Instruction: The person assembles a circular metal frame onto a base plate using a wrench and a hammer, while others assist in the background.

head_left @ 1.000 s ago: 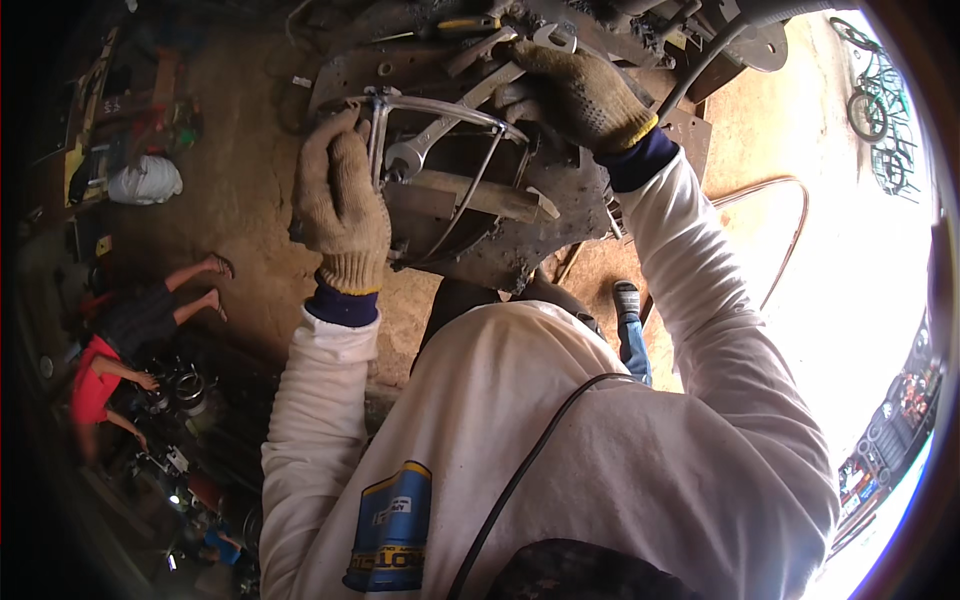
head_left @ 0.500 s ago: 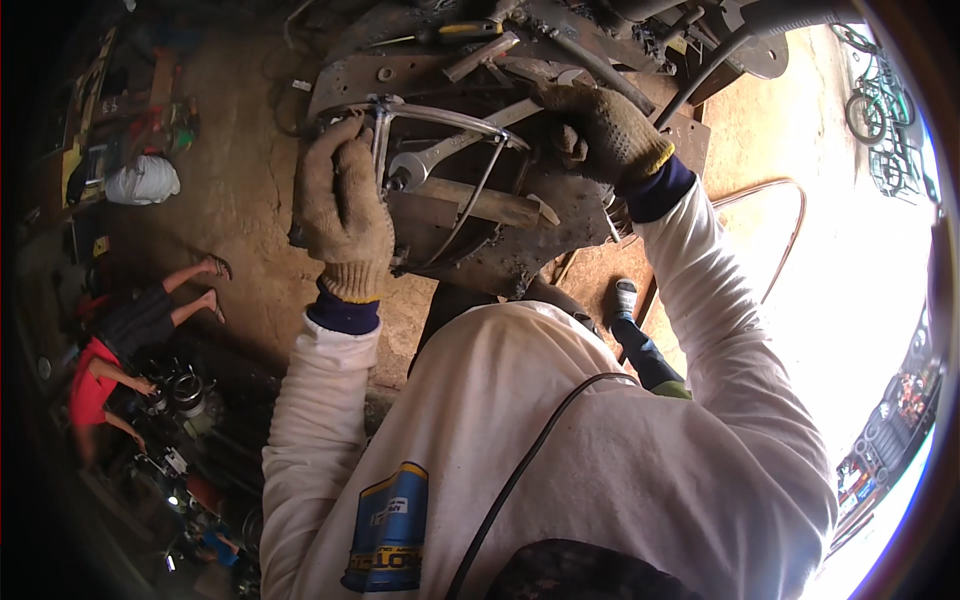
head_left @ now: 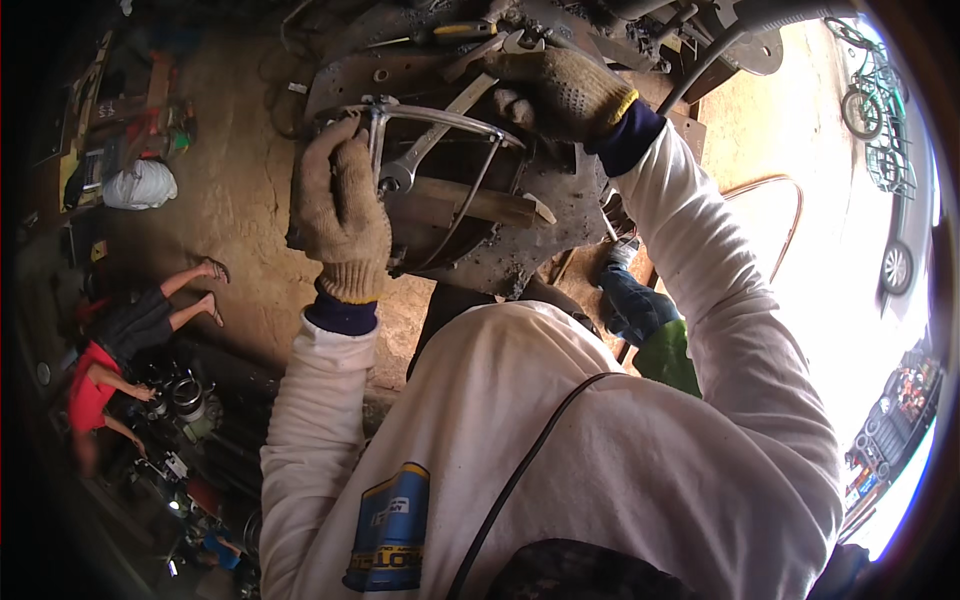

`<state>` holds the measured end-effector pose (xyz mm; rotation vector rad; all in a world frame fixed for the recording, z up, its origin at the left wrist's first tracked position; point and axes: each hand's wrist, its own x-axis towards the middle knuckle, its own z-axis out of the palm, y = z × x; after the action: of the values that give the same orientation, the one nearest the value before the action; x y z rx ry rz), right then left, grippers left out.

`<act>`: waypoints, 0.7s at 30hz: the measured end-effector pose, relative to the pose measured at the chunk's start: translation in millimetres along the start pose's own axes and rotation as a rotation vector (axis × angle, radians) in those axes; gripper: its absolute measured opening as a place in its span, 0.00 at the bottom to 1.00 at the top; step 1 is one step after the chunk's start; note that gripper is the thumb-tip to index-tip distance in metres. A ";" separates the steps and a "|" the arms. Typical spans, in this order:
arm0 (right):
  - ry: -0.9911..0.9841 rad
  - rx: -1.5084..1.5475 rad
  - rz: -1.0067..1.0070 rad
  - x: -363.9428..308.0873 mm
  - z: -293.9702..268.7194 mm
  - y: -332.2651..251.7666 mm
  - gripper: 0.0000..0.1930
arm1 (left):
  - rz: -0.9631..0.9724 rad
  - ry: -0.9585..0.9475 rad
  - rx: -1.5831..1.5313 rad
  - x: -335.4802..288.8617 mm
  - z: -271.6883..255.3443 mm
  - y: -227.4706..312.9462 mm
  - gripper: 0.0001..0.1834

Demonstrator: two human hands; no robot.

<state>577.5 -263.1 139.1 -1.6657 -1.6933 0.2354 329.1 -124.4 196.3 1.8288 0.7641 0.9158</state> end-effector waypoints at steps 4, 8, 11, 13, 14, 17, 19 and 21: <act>-0.015 -0.042 -0.034 6.1 12.3 16.3 0.27 | 0.132 -0.023 0.201 2.2 -3.2 2.3 0.10; -0.174 0.400 0.254 38.5 24.6 19.5 0.26 | 0.257 -0.031 0.281 3.9 -5.8 0.0 0.09; 0.129 -0.243 -0.290 101.7 82.2 61.6 0.10 | 0.291 -0.056 0.258 6.9 1.9 3.6 0.09; 0.054 -0.294 -0.400 141.5 103.1 62.3 0.12 | 0.296 -0.059 0.253 7.4 1.5 0.4 0.08; 0.013 -0.321 -0.463 156.0 103.9 55.9 0.15 | 0.304 -0.052 0.258 7.2 0.3 -1.5 0.08; -0.065 -0.339 -0.469 177.6 97.0 31.7 0.18 | 0.314 -0.033 0.295 6.5 -4.7 -1.1 0.08; -0.029 -0.236 -0.470 172.8 92.6 25.9 0.17 | 0.326 -0.030 0.308 6.0 -5.8 -0.5 0.08; 0.042 -0.164 -0.469 169.1 89.4 25.3 0.14 | 0.343 -0.032 0.307 5.5 -6.5 -1.4 0.08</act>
<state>562.6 -71.5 122.4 -1.3211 -2.0558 -0.1654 326.4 -116.5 198.4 2.2891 0.6048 1.0245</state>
